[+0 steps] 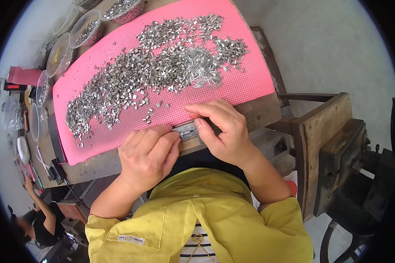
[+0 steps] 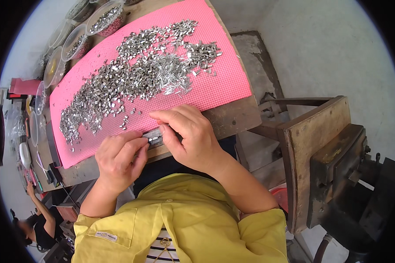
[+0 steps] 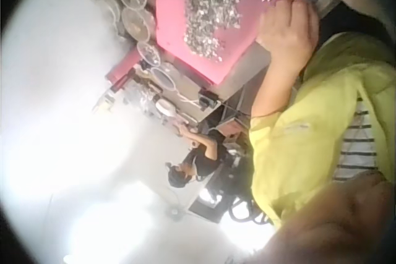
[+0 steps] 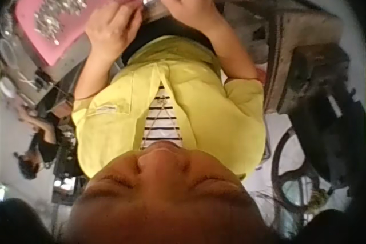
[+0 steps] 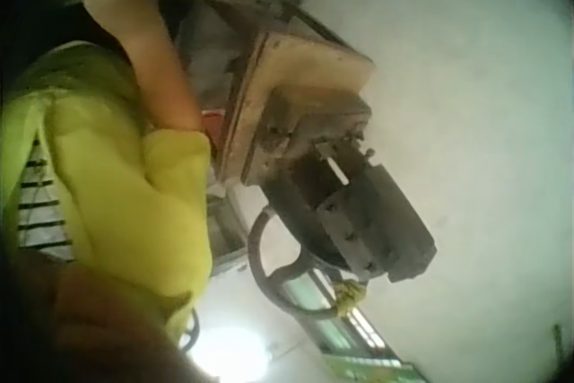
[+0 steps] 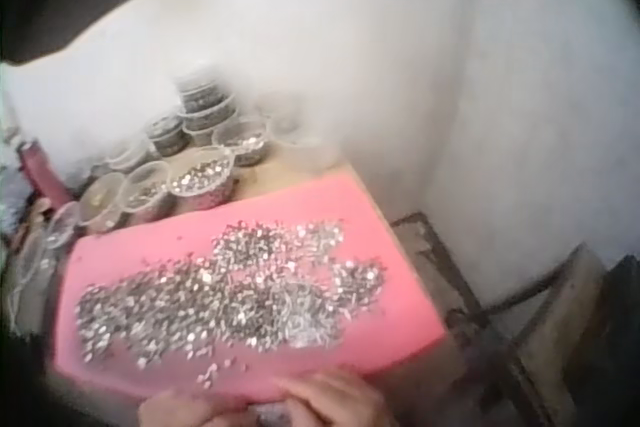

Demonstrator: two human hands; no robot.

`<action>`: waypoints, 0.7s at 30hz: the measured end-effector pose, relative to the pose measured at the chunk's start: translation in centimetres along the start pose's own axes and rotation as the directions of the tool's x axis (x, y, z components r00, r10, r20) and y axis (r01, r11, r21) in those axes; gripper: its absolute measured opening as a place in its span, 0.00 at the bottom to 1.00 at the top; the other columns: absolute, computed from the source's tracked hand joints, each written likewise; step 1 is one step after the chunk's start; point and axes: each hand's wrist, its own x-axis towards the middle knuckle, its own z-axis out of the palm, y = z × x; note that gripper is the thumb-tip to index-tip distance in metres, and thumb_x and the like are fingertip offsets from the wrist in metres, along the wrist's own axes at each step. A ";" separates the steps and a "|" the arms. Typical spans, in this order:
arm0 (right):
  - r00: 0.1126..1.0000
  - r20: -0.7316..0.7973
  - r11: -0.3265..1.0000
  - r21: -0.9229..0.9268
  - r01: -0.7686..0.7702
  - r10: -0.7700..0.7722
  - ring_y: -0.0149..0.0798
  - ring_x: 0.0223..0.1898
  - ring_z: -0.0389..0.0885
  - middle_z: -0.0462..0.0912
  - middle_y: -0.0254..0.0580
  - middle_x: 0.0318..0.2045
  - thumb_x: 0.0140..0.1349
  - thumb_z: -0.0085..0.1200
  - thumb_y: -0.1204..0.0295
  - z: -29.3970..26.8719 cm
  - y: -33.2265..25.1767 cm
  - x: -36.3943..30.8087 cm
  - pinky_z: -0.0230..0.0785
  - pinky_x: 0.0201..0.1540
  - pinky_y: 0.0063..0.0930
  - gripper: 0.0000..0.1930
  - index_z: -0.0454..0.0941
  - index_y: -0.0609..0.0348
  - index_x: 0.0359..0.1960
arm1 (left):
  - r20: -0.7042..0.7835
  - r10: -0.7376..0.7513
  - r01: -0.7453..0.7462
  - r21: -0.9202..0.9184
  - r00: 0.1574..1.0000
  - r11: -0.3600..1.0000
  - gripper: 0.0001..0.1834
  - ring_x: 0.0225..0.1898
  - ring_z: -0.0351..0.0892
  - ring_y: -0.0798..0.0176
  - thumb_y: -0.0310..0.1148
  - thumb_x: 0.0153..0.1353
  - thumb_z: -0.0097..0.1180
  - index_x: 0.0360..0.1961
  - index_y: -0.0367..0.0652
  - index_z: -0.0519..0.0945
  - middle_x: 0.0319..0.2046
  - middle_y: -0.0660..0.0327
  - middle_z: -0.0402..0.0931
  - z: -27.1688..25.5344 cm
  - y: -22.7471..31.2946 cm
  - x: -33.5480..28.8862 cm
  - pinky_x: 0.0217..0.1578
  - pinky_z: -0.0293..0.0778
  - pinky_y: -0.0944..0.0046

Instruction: The person places metal pieces into a metal holder, operates a hand press to compress them, and repeatedly inserts more small metal pieces into the holder.

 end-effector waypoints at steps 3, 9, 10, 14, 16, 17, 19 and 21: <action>1.000 0.007 1.000 -0.012 0.011 -0.011 0.41 0.36 0.84 0.87 0.42 0.35 0.61 0.59 0.84 0.0 -0.2 0.2 0.77 0.42 0.33 0.16 0.86 0.61 0.50 | 0.023 0.024 -0.024 -0.018 0.999 1.000 0.13 0.35 0.84 0.63 0.31 0.53 0.73 0.41 0.46 0.88 0.41 0.64 0.86 -0.7 0.1 0.0 0.35 0.73 0.61; 1.000 -0.024 1.000 -0.019 0.012 -0.012 0.46 0.35 0.84 0.86 0.42 0.34 0.60 0.59 0.85 0.2 -0.1 -0.3 0.75 0.42 0.38 0.16 0.86 0.58 0.48 | 0.048 0.004 -0.001 -0.066 0.999 0.998 0.21 0.44 0.87 0.59 0.34 0.53 0.74 0.50 0.45 0.88 0.51 0.57 0.85 -1.3 0.6 -0.6 0.41 0.76 0.59; 0.999 -0.032 1.000 -0.022 0.003 -0.004 0.46 0.34 0.83 0.86 0.42 0.34 0.59 0.59 0.85 0.1 -0.1 -0.3 0.74 0.40 0.37 0.15 0.86 0.58 0.48 | -0.005 -0.005 0.004 -0.164 1.000 0.986 0.22 0.44 0.87 0.58 0.33 0.54 0.73 0.51 0.45 0.88 0.52 0.56 0.85 -1.7 0.5 -0.6 0.43 0.76 0.59; 1.000 -0.021 0.997 -0.079 0.001 -0.002 0.42 0.32 0.83 0.86 0.42 0.32 0.60 0.59 0.86 -0.2 -0.5 -0.4 0.74 0.38 0.34 0.14 0.87 0.60 0.47 | -0.253 -0.087 -0.236 -0.957 0.964 0.166 0.18 0.45 0.86 0.50 0.20 0.62 0.62 0.52 0.43 0.76 0.52 0.58 0.83 -6.0 2.8 -0.4 0.47 0.81 0.46; 0.999 -0.035 0.995 -0.097 -0.020 0.016 0.41 0.33 0.83 0.86 0.43 0.33 0.61 0.59 0.86 -0.4 -0.4 -0.7 0.75 0.39 0.31 0.14 0.87 0.61 0.47 | -0.353 -0.160 -0.382 -0.900 0.922 -0.212 0.17 0.45 0.85 0.50 0.20 0.64 0.61 0.51 0.43 0.71 0.51 0.60 0.83 -7.8 4.9 -0.2 0.48 0.82 0.43; 1.000 -0.022 0.996 -0.084 -0.002 0.001 0.41 0.33 0.83 0.86 0.43 0.33 0.61 0.59 0.86 -0.4 -0.4 -0.7 0.75 0.39 0.31 0.14 0.87 0.61 0.47 | -0.351 -0.201 -0.387 -0.904 0.915 -0.181 0.13 0.48 0.85 0.53 0.26 0.68 0.59 0.50 0.45 0.71 0.52 0.64 0.84 -9.5 5.9 0.1 0.51 0.81 0.45; 0.999 -0.026 0.996 -0.075 -0.040 0.038 0.41 0.35 0.84 0.86 0.42 0.34 0.62 0.57 0.87 -0.5 -0.4 -0.8 0.76 0.41 0.31 0.14 0.86 0.62 0.47 | -0.351 -0.280 -0.395 -0.911 0.894 -0.119 0.09 0.53 0.85 0.58 0.39 0.77 0.56 0.48 0.48 0.72 0.54 0.72 0.86 -11.8 7.7 -0.1 0.58 0.78 0.49; 0.999 -0.017 0.996 -0.083 -0.035 0.034 0.40 0.36 0.84 0.86 0.43 0.34 0.62 0.57 0.87 -0.4 -0.3 -0.8 0.76 0.42 0.31 0.14 0.86 0.62 0.47 | -0.243 -0.323 -0.326 -0.916 0.915 -0.235 0.13 0.54 0.85 0.55 0.35 0.74 0.60 0.43 0.51 0.65 0.54 0.73 0.85 -12.9 8.3 -1.9 0.62 0.75 0.46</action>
